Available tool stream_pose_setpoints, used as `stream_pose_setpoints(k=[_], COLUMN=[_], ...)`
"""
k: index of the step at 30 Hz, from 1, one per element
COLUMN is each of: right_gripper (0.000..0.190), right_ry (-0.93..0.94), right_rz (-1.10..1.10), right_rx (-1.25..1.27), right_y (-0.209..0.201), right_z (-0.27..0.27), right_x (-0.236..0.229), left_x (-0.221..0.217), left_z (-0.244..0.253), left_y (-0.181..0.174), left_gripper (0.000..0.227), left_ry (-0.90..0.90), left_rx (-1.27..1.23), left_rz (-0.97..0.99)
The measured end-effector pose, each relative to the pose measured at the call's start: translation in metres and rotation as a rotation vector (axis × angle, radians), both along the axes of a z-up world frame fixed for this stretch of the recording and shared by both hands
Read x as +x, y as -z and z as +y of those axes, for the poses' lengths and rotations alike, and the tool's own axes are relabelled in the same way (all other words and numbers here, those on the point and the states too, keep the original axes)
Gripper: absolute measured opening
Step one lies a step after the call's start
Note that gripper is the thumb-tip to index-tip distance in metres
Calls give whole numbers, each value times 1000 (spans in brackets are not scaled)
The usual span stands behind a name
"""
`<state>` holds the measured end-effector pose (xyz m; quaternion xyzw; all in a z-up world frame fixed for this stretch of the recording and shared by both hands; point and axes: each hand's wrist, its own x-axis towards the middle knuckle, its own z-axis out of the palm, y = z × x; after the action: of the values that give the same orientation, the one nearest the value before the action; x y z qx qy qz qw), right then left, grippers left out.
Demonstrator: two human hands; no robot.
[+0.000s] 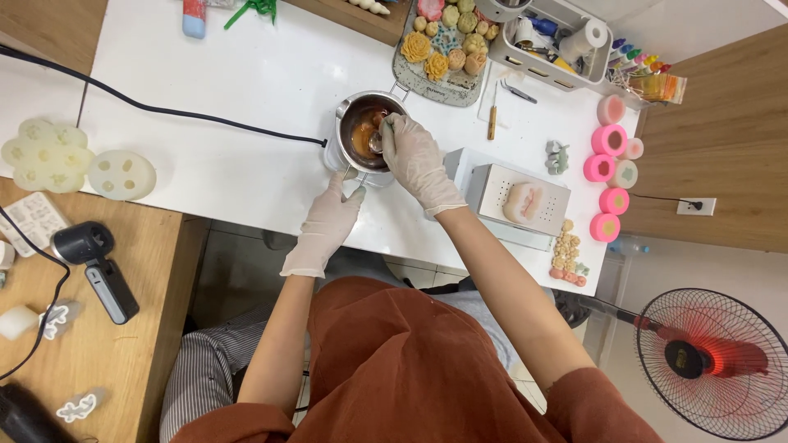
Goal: The recorder uses carving tools to detail a small wax floral or decorative shape.
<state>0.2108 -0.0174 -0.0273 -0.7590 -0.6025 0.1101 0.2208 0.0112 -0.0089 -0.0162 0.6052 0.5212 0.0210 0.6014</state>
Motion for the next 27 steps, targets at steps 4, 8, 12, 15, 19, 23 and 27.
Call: stream_pose_setpoints(k=[4, 8, 12, 15, 19, 23, 27], right_gripper=[18, 18, 22, 26, 28, 37, 47], right_ry=[26, 34, 122, 223, 281, 396, 578], right_rz=[22, -6, 49, 181, 319, 434, 657], right_rx=[-34, -17, -53, -144, -114, -124, 9], right_y=[-15, -32, -39, -59, -44, -71, -74], right_z=[-3, -10, -19, -26, -46, -64, -102], right_x=[-5, -2, -1, -8, -11, -30, -50], left_x=[1, 1, 2, 4, 4, 5, 9], left_z=[1, -1, -1, 1, 0, -3, -10], left_y=[-9, -4, -9, -32, -33, -47, -45], left_gripper=[49, 49, 47, 49, 49, 56, 73], left_ry=[3, 11, 35, 23, -1, 43, -7], left_rx=[-30, 2, 36, -59, -70, -22, 46], left_rz=[44, 36, 91, 76, 45, 115, 146])
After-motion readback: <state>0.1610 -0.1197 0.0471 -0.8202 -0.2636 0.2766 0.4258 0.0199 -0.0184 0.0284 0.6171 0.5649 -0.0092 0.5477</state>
